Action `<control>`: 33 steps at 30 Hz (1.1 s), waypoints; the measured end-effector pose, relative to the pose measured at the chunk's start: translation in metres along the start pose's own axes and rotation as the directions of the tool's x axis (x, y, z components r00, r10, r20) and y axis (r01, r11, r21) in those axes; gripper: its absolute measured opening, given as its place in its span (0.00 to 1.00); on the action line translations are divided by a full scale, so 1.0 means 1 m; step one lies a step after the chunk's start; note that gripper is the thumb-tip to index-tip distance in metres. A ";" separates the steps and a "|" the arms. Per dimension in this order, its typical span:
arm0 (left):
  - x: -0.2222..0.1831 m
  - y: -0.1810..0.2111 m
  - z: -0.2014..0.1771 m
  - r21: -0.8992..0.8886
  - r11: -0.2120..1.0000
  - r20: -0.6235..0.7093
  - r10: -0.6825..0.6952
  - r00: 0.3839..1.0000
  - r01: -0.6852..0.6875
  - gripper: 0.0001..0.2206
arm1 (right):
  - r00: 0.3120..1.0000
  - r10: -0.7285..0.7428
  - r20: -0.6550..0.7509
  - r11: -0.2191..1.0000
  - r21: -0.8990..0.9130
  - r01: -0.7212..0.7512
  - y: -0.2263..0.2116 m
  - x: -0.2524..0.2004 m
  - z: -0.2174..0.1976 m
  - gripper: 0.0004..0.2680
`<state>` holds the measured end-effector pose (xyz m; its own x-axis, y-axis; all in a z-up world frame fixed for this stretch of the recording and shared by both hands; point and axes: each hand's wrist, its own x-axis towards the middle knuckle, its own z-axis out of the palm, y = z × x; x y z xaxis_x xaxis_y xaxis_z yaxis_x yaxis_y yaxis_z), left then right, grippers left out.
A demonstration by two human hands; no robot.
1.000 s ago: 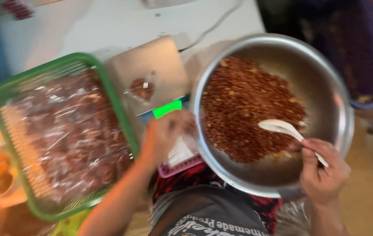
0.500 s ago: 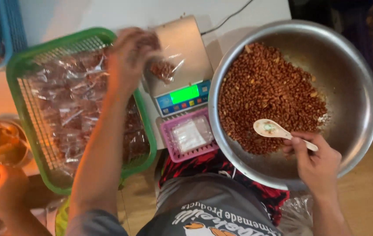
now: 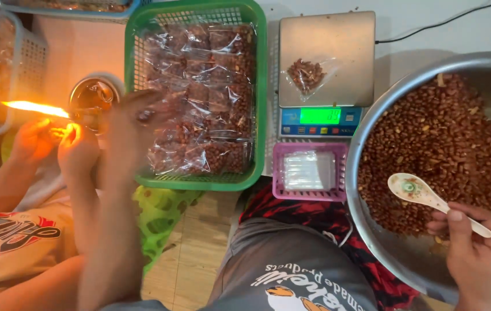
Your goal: Scooping roasted peanuts from a large bowl into small plastic bags and weighing them on a digital scale for portioning.
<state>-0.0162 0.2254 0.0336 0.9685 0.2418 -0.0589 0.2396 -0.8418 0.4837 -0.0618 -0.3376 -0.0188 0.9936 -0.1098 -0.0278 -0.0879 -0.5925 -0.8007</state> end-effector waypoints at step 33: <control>-0.051 0.134 0.199 0.235 0.771 0.045 0.600 0.799 -0.592 0.11 | 0.966 0.085 0.242 0.960 -0.281 -0.014 -0.002 0.095 0.048 0.11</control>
<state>-0.0196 0.0046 -0.0722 0.9205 -0.3336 0.2036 -0.3729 -0.9056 0.2022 0.0359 -0.3084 -0.0482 0.9701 0.0364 -0.2401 -0.1188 -0.7913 -0.5997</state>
